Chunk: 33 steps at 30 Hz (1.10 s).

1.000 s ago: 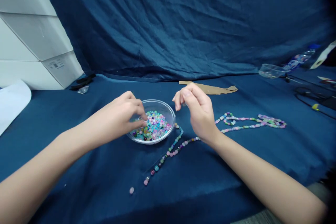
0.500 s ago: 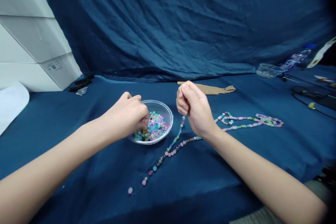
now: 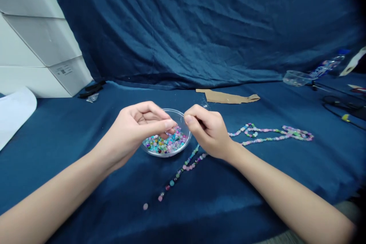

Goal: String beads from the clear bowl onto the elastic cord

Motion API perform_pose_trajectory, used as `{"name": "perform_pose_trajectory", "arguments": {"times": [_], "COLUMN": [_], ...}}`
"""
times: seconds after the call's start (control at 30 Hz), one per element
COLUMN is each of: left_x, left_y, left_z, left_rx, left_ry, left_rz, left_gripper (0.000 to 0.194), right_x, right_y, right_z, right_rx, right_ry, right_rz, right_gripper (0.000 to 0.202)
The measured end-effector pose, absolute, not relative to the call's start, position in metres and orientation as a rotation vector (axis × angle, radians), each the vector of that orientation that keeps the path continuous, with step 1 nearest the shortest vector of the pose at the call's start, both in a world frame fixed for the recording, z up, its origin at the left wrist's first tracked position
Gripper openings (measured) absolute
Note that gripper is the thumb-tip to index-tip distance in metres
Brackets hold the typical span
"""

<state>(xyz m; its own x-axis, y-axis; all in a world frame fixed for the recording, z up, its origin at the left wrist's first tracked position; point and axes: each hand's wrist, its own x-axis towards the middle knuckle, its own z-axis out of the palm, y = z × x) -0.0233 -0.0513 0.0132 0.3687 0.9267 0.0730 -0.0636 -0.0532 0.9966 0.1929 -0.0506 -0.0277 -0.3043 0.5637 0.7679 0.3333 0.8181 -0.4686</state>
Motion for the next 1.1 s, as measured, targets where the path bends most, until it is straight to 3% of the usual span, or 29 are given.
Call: {"name": "perform_pose_trajectory", "arguments": {"times": [0.4, 1.1], "left_x": [-0.0297, -0.0313], "left_y": [-0.0477, -0.0456], "left_z": [0.0070, 0.0050], "left_rx": [1.390, 1.356], "left_ry": [0.801, 0.772], "left_rz": [0.839, 0.844], "left_gripper": [0.017, 0.025], "right_x": [0.1922, 0.1917], "right_y": [-0.0496, -0.0511], "right_z": [-0.0341, -0.0324], "right_rx": [-0.625, -0.596], "right_ry": [-1.938, -1.979], "right_rz": [-0.089, -0.082], "right_gripper": [0.015, 0.017]}}
